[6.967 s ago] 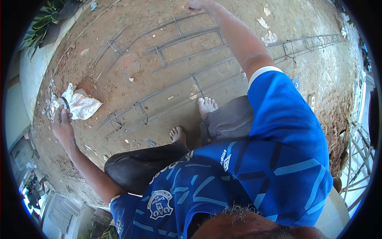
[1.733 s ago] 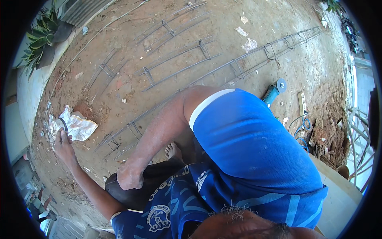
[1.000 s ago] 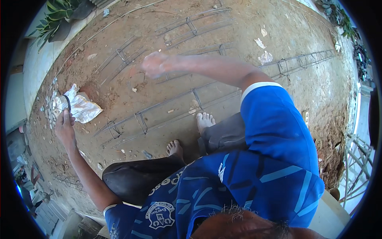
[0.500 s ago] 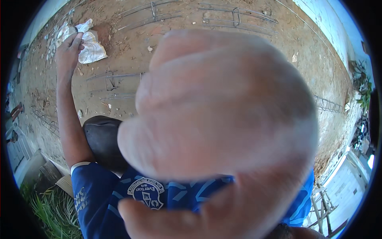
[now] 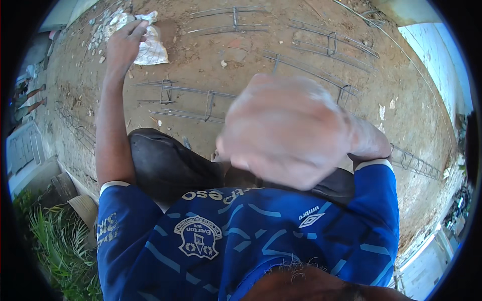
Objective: The person uses a tape measure to check the length of a rebar structure on the ground and manipulates the metal rods by hand to align and position them.
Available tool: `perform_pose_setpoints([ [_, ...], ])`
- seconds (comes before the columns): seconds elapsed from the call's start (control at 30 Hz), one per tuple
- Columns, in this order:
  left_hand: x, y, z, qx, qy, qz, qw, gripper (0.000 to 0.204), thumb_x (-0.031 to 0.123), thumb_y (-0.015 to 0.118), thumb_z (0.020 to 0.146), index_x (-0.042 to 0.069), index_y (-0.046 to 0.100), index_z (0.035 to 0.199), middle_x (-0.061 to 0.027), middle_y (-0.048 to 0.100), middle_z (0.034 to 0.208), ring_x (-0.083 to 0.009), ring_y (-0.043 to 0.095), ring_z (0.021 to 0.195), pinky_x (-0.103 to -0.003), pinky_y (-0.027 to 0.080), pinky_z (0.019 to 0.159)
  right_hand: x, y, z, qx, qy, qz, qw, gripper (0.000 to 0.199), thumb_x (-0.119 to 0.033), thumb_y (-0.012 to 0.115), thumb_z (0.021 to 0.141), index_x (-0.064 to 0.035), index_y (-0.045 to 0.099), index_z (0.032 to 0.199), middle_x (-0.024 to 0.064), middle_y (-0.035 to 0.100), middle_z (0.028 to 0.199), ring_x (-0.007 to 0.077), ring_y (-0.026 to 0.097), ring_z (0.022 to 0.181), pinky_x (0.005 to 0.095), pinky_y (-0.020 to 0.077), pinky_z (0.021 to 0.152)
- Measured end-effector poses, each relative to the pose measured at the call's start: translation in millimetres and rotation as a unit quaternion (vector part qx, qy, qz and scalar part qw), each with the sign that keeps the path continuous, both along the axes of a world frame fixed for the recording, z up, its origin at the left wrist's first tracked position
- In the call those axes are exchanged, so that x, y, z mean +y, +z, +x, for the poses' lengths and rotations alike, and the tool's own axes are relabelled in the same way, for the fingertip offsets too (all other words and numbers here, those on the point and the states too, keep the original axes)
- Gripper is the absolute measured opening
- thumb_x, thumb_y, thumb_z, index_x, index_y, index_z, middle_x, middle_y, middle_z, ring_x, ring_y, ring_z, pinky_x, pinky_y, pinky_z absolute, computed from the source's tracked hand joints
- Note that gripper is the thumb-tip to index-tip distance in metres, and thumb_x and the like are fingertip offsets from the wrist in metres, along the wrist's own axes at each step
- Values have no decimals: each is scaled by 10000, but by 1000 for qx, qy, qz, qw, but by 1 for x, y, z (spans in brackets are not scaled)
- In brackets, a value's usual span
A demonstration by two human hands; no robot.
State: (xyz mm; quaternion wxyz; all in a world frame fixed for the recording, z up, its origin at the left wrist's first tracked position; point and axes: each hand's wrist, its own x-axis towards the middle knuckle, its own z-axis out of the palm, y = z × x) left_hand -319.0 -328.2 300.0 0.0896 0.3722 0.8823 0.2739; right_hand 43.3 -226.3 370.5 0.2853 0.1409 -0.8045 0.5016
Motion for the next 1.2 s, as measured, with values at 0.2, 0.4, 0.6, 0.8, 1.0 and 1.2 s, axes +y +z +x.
perform_pose_setpoints([
  [0.2,-15,11,-19,139,31,54,988,396,438,583,944,97,741,1069,-98,723,765,-182,682,718,-332,508,690,-27,-93,-20,-369,225,340,835,192,-147,626,862,-12,621,998,185,654,868,383,642,891,470,499,808],
  [0.4,-29,29,-27,169,42,104,979,282,250,576,939,-4,663,852,-133,615,682,-196,585,637,-372,470,633,-49,-88,-33,-444,295,318,784,201,-152,643,843,-13,628,988,196,675,903,366,656,925,463,497,825],
  [0.6,-51,28,-28,160,35,36,986,312,207,590,909,13,584,664,-104,560,609,-189,518,562,-374,411,560,-37,-119,-59,-447,204,374,786,260,-196,665,830,-14,642,1014,201,679,914,372,660,928,464,505,807],
  [0.8,-42,32,-26,175,33,102,979,239,213,605,899,-10,684,875,-127,630,686,-205,603,620,-366,468,613,-25,-134,-46,-470,191,316,802,257,-190,658,818,22,660,963,220,681,857,398,663,911,477,523,808],
  [1.0,-45,36,-22,166,55,107,979,258,205,619,902,-21,704,992,-106,665,729,-174,616,633,-335,488,613,0,-149,-54,-519,137,354,766,236,-164,662,789,67,676,834,258,674,846,414,675,865,485,540,774],
  [1.2,-44,30,-25,70,-2,29,997,246,216,618,908,-5,698,833,-56,648,689,-127,610,645,-315,478,605,30,-172,-59,-446,-34,322,835,343,-264,664,861,35,656,1029,253,681,997,395,663,973,466,527,842],
])
